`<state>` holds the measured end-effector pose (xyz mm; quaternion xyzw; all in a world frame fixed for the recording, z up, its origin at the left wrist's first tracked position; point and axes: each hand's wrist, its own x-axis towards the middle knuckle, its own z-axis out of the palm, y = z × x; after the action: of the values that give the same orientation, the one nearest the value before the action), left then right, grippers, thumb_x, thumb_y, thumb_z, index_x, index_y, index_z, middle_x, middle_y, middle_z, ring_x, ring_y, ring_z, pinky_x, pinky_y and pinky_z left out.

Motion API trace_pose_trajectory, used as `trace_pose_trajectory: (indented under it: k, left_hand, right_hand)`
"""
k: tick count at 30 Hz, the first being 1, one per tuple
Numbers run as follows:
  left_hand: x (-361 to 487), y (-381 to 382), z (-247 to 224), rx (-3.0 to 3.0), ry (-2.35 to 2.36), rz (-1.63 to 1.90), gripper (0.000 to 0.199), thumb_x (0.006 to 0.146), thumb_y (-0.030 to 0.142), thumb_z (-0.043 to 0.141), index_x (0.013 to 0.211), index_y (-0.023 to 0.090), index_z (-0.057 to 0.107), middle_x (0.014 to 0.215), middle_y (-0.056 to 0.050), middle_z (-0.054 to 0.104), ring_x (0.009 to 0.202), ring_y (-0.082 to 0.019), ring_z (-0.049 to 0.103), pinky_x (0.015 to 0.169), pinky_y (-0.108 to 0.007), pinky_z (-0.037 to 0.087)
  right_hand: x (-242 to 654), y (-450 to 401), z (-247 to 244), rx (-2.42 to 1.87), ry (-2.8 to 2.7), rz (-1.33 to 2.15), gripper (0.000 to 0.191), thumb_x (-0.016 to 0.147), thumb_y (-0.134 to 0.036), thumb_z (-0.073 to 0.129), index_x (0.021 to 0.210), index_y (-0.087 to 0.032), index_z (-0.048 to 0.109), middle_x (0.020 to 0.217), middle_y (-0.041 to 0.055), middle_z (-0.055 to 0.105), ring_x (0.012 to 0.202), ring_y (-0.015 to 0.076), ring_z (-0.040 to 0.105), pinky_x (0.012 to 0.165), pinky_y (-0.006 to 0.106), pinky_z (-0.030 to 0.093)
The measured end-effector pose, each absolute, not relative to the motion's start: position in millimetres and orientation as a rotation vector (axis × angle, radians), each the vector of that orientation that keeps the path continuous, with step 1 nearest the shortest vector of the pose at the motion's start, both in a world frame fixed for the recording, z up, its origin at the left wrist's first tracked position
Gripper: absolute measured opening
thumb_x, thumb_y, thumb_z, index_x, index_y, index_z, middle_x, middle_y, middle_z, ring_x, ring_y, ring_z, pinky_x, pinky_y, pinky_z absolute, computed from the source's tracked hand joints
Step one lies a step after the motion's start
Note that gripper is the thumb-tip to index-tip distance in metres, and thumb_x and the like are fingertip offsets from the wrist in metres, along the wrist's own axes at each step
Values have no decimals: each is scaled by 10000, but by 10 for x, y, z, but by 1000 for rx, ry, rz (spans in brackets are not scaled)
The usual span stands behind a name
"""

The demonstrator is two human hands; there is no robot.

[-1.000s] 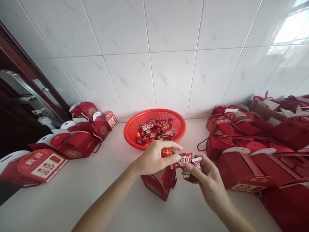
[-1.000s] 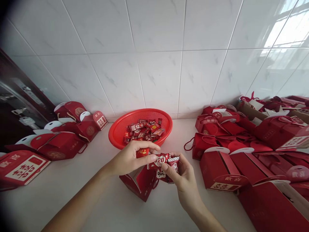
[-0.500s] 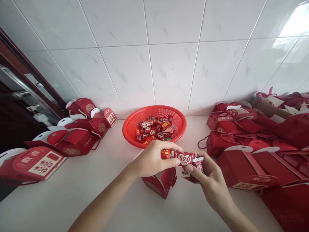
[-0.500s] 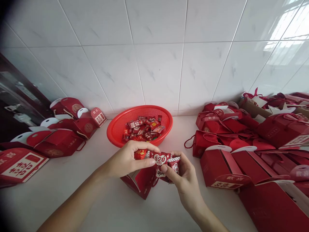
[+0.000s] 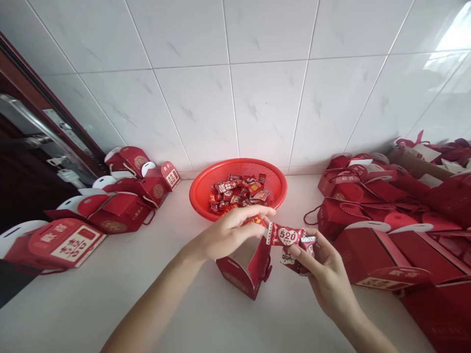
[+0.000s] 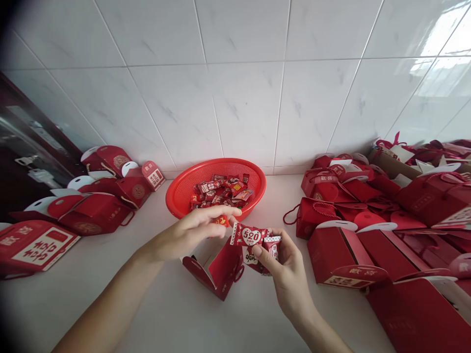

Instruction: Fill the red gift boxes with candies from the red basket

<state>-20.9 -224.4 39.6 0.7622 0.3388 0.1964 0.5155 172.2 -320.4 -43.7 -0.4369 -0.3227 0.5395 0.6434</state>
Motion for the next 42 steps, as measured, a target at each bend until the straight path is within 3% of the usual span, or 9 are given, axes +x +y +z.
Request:
trace_pose_trajectory:
  k: [3, 7, 16, 21, 26, 29, 32, 38, 42]
  left_hand:
    - [-294, -2201, 441, 1789, 774, 465, 406, 950, 226, 463, 1323, 242, 623, 1193, -58, 694, 1035, -182, 664, 961, -337, 511]
    - [-409, -2199, 511, 1860, 841, 398, 436, 899, 255, 608, 1335, 230, 601, 1205, -62, 703, 1129, -206, 668, 973, -327, 519]
    - [-506, -2192, 529, 2129, 1048, 86, 416, 834, 267, 630, 1245, 246, 690, 1015, -20, 758, 837, -184, 707, 706, -261, 529]
    - [-471, -2183, 534, 2187, 908, -44, 459, 750, 178, 655, 1193, 273, 730, 1015, -9, 770, 875, -198, 710, 761, -261, 515]
    - [-472, -2181, 515, 2155, 963, 156, 485, 768, 288, 722, 1253, 272, 704, 1182, -26, 743, 1013, -221, 695, 835, -290, 543]
    - [-376, -2217, 471, 2083, 920, 408, 348, 872, 393, 666, 1173, 232, 733, 1092, -35, 762, 1004, -204, 694, 878, -300, 543]
    - [-241, -2286, 409, 1979, 850, 528, 375, 865, 445, 699, 1148, 201, 728, 1010, -41, 760, 944, -193, 695, 859, -301, 552]
    - [-111, -2358, 334, 1916, 801, 541, 252, 864, 321, 710, 1084, 201, 743, 864, -16, 752, 815, -166, 694, 792, -286, 560]
    - [-188, -2316, 415, 1980, 854, 610, 222, 890, 300, 667, 1069, 202, 754, 930, -23, 765, 863, -176, 698, 801, -281, 558]
  right_hand:
    - [1734, -3195, -412, -1004, -721, 1225, 379, 730, -402, 878, 951, -203, 643, 771, -14, 645, 651, 91, 553, 602, 199, 501]
    - [1756, -3209, -409, -1021, -711, 1201, 380, 720, -399, 885, 949, -203, 654, 788, -8, 650, 669, 96, 560, 620, 205, 527]
    - [1757, -3202, -421, -1000, -696, 1198, 375, 708, -370, 897, 955, -203, 670, 799, 0, 667, 668, 104, 571, 607, 213, 540]
    - [1740, -3191, -406, -1011, -705, 1193, 378, 705, -385, 897, 942, -196, 671, 799, 6, 685, 670, 106, 583, 607, 212, 546]
    - [1748, -3206, -430, -1035, -742, 1157, 377, 728, -392, 880, 972, -212, 657, 802, -5, 680, 656, 102, 583, 601, 214, 551]
    - [1749, -3226, -449, -1035, -776, 1147, 376, 744, -380, 870, 1005, -227, 648, 800, -16, 671, 659, 107, 598, 613, 226, 563]
    - [1727, -3247, -452, -1038, -814, 1140, 367, 757, -373, 860, 1017, -230, 645, 806, -11, 679, 671, 119, 610, 609, 232, 561]
    - [1685, -3271, -451, -1058, -856, 1128, 360, 758, -392, 853, 1010, -235, 650, 838, 3, 699, 679, 133, 610, 585, 238, 547]
    - [1700, -3268, -444, -1059, -848, 1149, 371, 755, -402, 856, 1004, -230, 642, 828, 9, 703, 651, 126, 599, 552, 224, 513]
